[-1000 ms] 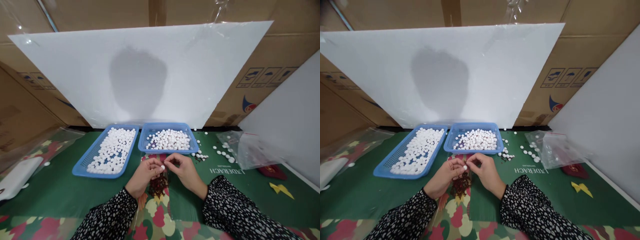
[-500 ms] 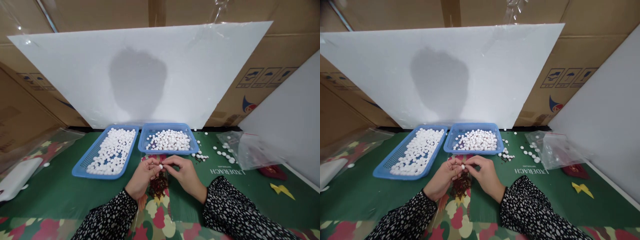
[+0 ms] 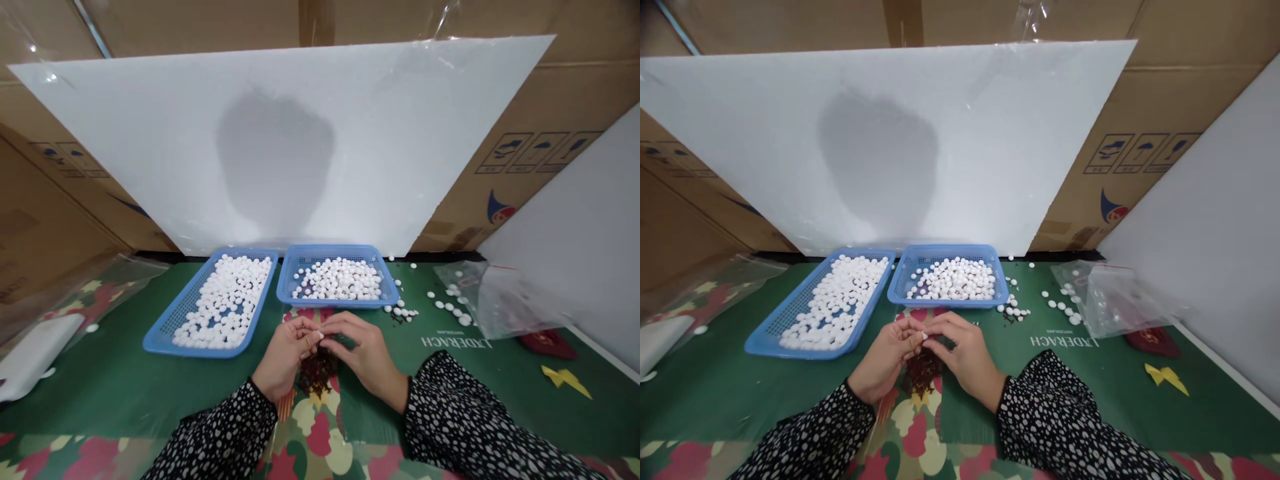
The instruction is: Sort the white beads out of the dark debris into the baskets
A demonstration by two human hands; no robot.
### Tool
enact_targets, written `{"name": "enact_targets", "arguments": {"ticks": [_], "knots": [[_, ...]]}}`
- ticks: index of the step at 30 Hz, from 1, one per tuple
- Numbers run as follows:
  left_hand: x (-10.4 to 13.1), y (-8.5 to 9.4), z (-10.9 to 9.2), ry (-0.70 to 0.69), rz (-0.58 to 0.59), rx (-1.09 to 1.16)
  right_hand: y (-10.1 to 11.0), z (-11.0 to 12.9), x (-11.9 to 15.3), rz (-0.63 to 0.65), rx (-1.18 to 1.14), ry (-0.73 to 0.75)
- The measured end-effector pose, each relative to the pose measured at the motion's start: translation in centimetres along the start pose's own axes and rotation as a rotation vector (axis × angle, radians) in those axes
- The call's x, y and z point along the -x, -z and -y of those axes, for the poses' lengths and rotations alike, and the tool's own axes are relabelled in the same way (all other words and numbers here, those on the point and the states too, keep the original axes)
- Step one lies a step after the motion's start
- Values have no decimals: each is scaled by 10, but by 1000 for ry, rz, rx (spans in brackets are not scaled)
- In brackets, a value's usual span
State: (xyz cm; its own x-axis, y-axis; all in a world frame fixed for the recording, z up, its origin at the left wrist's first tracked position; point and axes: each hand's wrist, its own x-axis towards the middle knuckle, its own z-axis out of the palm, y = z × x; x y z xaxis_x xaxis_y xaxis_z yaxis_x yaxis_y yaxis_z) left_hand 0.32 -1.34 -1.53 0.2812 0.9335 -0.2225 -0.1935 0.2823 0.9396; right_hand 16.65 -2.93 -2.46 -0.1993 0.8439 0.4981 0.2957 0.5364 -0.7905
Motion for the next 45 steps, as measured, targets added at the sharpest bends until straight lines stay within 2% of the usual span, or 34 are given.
{"name": "enact_targets", "arguments": {"ticks": [5,12,20,25,27,29,31,33,38,45], "knots": [[0,-4,-5,0,45,14,-1,-3,-6,-39,3,13],[-2,1,-14,36,62,154,19,-7,-39,-147,59,-52],[-4,11,-9,-30,23,46,27,-25,-55,-139,122,-43],[-2,12,-15,17,65,-46,34,-35,-55,-176,395,128],[1,12,-19,48,59,-59,35,-32,-47,-89,485,263],[3,11,-21,69,59,-50,31,-28,-36,119,575,403],[5,11,-22,67,85,-35,23,-24,-26,296,688,450],[6,11,-20,64,123,-33,14,-22,-20,383,812,424],[2,13,-16,30,103,-88,2,-26,-21,465,1028,401],[-3,16,-15,1,67,-142,5,-29,-22,471,1079,382]]}}
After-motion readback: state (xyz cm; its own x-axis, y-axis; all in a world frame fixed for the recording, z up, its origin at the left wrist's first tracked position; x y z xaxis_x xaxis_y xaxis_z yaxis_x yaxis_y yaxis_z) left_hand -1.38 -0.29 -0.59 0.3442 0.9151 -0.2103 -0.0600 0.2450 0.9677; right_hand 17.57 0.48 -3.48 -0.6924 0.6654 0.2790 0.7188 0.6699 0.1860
